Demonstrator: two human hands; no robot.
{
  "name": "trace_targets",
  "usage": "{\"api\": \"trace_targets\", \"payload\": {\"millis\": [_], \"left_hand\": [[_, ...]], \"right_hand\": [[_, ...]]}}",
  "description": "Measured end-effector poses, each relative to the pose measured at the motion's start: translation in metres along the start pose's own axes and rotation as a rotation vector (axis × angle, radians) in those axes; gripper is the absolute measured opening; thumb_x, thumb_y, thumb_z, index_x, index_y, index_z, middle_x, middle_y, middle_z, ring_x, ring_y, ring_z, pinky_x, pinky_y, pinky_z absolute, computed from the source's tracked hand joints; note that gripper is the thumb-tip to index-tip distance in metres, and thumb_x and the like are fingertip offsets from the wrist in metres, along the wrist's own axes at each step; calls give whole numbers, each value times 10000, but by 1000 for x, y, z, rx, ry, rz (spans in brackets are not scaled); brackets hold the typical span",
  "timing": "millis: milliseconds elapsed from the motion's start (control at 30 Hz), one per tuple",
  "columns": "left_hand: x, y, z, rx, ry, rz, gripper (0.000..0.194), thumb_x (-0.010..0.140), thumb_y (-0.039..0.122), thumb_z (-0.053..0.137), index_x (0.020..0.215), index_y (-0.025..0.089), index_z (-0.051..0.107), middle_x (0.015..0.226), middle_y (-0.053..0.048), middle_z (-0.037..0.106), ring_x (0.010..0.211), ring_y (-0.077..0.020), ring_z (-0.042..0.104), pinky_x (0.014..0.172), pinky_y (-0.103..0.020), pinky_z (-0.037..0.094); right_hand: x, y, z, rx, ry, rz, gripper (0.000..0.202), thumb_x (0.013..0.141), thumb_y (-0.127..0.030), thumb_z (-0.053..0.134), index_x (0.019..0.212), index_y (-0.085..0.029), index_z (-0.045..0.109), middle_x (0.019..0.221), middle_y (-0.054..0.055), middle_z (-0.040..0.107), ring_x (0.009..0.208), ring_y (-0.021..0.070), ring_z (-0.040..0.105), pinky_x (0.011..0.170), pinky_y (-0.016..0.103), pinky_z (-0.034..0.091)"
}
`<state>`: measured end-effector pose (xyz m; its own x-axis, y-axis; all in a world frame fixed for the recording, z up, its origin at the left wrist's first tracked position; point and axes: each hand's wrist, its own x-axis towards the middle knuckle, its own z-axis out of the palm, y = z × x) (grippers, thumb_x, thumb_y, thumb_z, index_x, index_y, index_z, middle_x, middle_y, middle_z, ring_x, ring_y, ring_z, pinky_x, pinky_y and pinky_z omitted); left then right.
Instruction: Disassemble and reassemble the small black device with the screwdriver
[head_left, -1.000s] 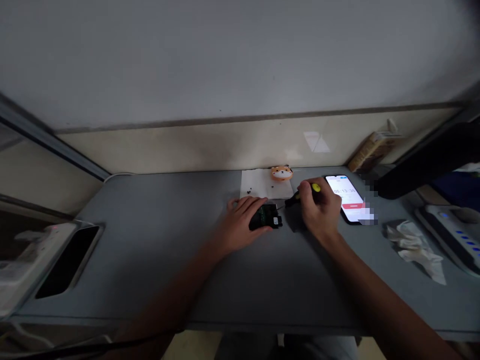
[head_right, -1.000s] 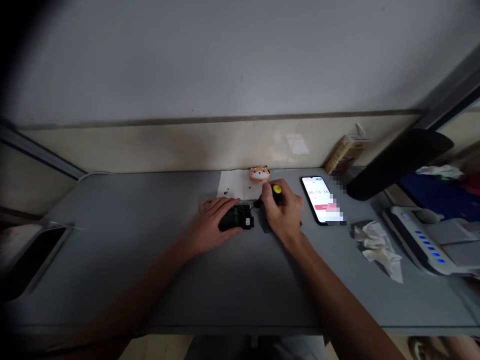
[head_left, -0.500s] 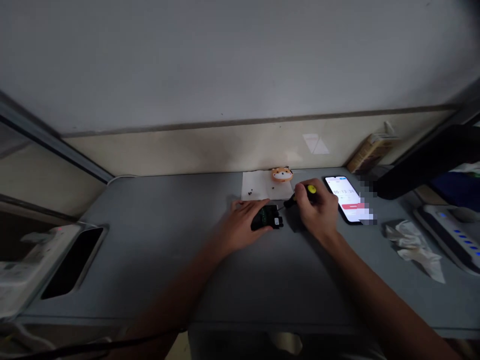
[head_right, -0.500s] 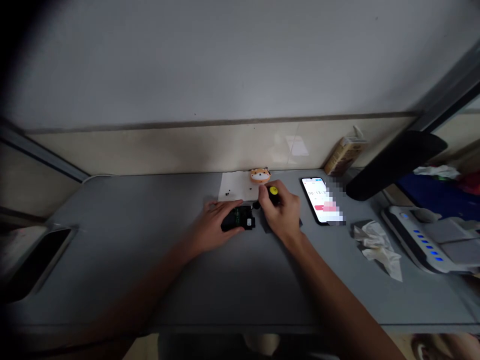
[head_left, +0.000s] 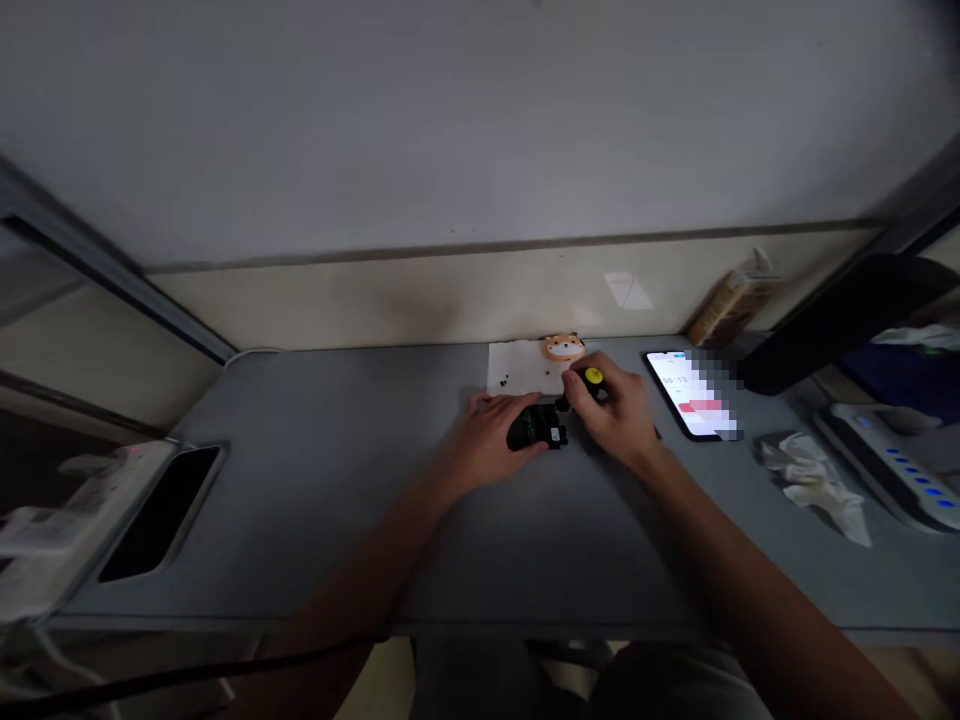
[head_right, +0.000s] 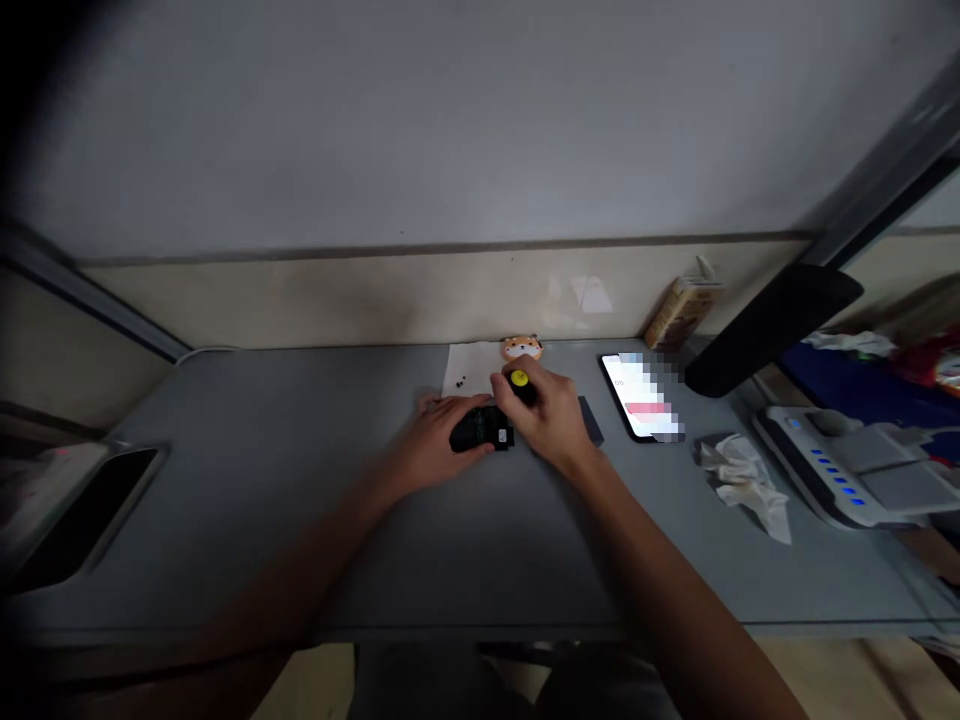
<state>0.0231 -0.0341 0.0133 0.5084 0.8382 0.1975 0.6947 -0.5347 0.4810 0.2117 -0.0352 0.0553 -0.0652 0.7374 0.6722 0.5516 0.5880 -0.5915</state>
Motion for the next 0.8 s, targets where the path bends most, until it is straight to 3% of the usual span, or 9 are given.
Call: {"api": "trace_targets", "payload": {"millis": [200, 300, 467, 633, 700, 800], "left_hand": [[-1, 0, -1, 12, 18, 37, 436, 903, 358, 721, 1302, 260, 573, 1297, -65, 702, 1255, -275, 620, 1130, -493, 368], [-2, -3, 0, 29, 25, 76, 320, 920, 369, 697, 1205, 256, 608, 1302, -65, 697, 1244, -278, 623, 1114, -498, 379], [-4, -4, 1, 74, 37, 135, 254, 936, 357, 672, 1156, 235, 637, 1340, -80, 670, 1251, -280, 615, 1119, -500, 369], [-4, -3, -1, 107, 19, 165, 199, 965, 340, 632, 1142, 253, 662, 1363, -59, 656, 1251, -268, 613, 1104, -494, 378], [-3, -3, -1, 119, 19, 161, 202, 973, 345, 620, 1147, 252, 664, 1365, -66, 656, 1248, -269, 614, 1102, -500, 379], [-4, -5, 1, 136, 38, 168, 213, 979, 351, 609, 1157, 246, 662, 1357, -76, 662, 1238, -270, 620, 1107, -503, 381]], "right_hand": [[18, -3, 5, -35, -21, 71, 280, 885, -370, 590, 692, -244, 431, 555, -60, 430, 501, 111, 380, 533, 280, 305], [24, -3, 7, 10, -30, 117, 265, 880, -350, 596, 687, -243, 449, 622, -30, 503, 599, 140, 469, 599, 299, 359], [19, 2, 13, 436, 0, 228, 219, 923, -448, 611, 853, -241, 608, 858, 25, 654, 781, 167, 603, 738, 341, 482], [12, 7, 17, 716, -24, 380, 368, 875, -611, 659, 823, -259, 565, 619, -64, 485, 510, 113, 470, 553, 298, 426], [13, 8, 18, 815, -10, 430, 434, 889, -697, 572, 890, -263, 593, 609, -63, 436, 513, 121, 451, 538, 299, 414], [15, 6, 18, 957, -7, 538, 507, 921, -729, 464, 997, -255, 627, 678, -25, 495, 606, 147, 518, 605, 317, 471]]}}
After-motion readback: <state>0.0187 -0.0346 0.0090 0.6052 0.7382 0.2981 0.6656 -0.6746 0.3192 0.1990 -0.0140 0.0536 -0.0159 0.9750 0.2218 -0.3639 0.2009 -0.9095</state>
